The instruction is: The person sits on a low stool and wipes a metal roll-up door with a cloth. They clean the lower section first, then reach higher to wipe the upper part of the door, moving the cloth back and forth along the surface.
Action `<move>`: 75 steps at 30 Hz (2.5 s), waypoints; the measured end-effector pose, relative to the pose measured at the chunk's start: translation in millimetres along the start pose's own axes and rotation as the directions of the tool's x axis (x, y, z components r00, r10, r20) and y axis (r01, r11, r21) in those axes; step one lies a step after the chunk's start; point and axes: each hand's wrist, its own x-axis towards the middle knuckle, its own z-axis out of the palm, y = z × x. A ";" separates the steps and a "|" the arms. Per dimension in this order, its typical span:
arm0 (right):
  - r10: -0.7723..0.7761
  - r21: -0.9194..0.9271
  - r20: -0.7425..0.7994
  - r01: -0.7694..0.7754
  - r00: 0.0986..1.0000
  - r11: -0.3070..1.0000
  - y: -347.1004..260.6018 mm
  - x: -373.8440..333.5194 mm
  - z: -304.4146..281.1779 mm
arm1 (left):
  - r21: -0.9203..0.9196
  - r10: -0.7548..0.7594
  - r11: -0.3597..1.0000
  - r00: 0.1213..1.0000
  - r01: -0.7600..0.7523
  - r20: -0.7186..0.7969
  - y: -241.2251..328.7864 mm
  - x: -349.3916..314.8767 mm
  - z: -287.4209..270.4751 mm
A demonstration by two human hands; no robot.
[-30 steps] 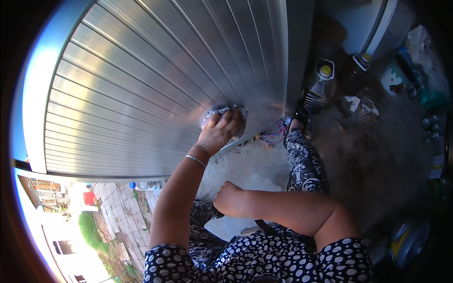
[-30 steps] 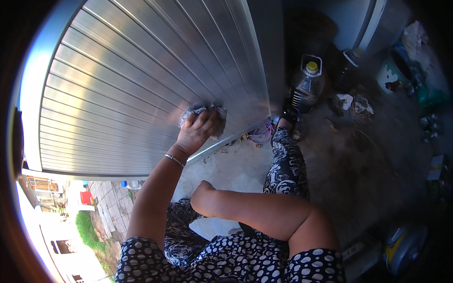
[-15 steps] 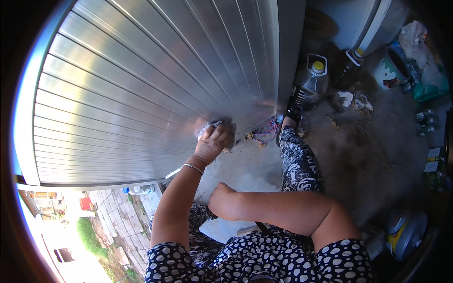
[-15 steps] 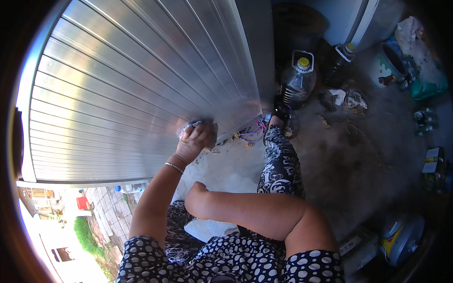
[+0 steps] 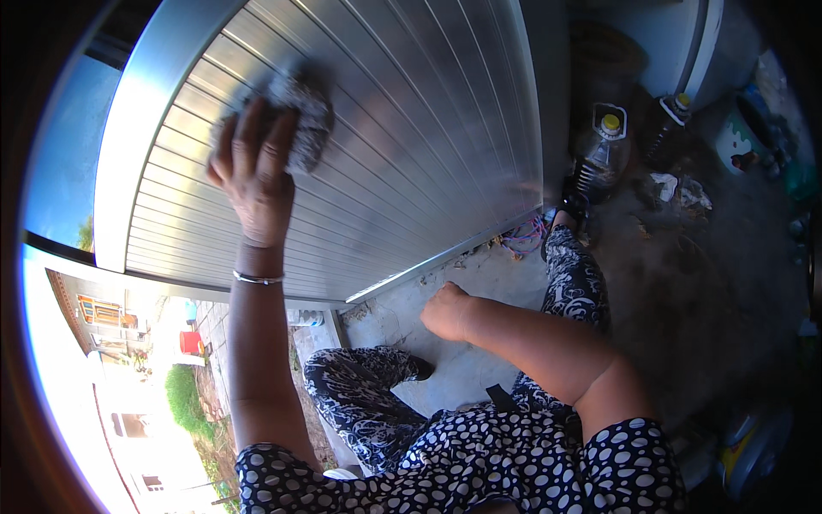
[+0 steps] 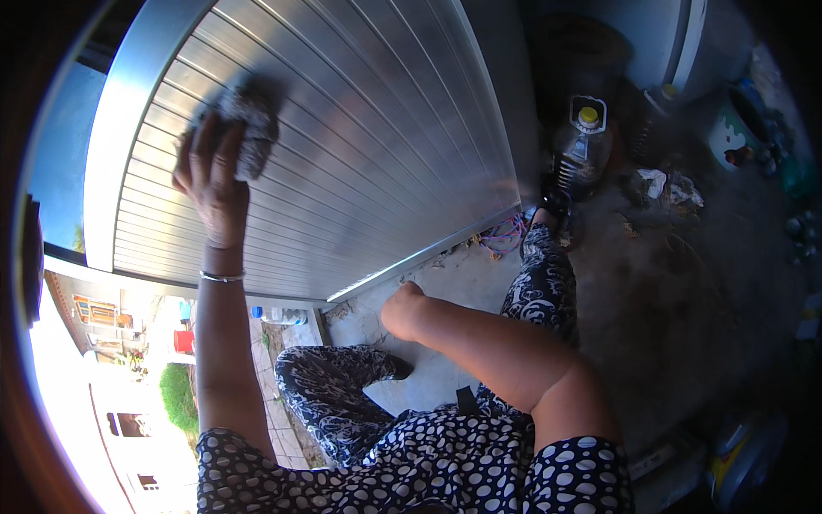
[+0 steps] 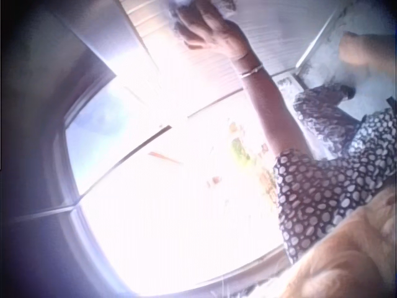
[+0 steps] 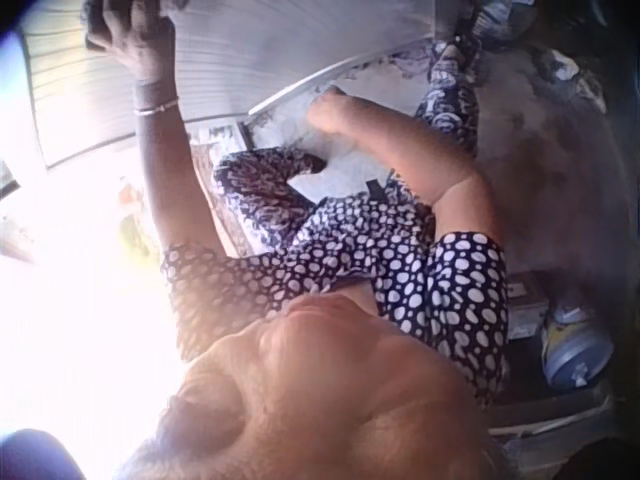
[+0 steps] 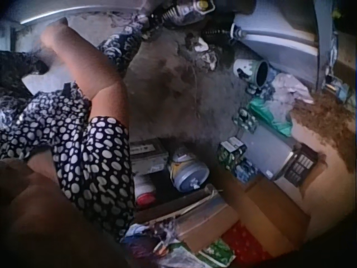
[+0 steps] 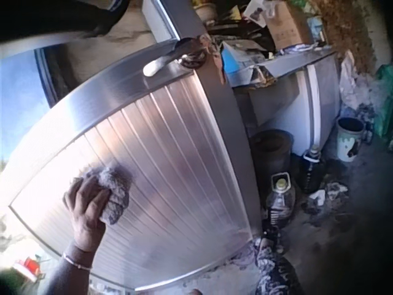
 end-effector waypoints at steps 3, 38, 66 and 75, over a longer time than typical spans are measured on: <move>0.022 -0.049 0.023 -0.021 0.999 0.999 5.1 -1.6 2.5 | -0.012 -0.062 0.998 0.984 0.060 -0.166 -43.6 36.9 -8.2; -0.100 -0.185 0.105 0.118 0.989 0.976 -26.0 -9.9 -1.5 | -0.476 0.516 0.832 0.712 -0.285 0.475 119.7 -212.6 67.7; -0.061 -0.164 0.121 0.081 0.991 0.983 -20.0 2.4 7.1 | -0.117 -0.065 0.992 0.975 0.041 -0.212 -38.3 -36.0 3.8; -0.080 -0.252 0.137 0.112 0.987 0.961 -32.2 -2.2 10.9 | -0.210 0.297 0.949 0.889 -0.234 0.350 39.5 -172.4 35.9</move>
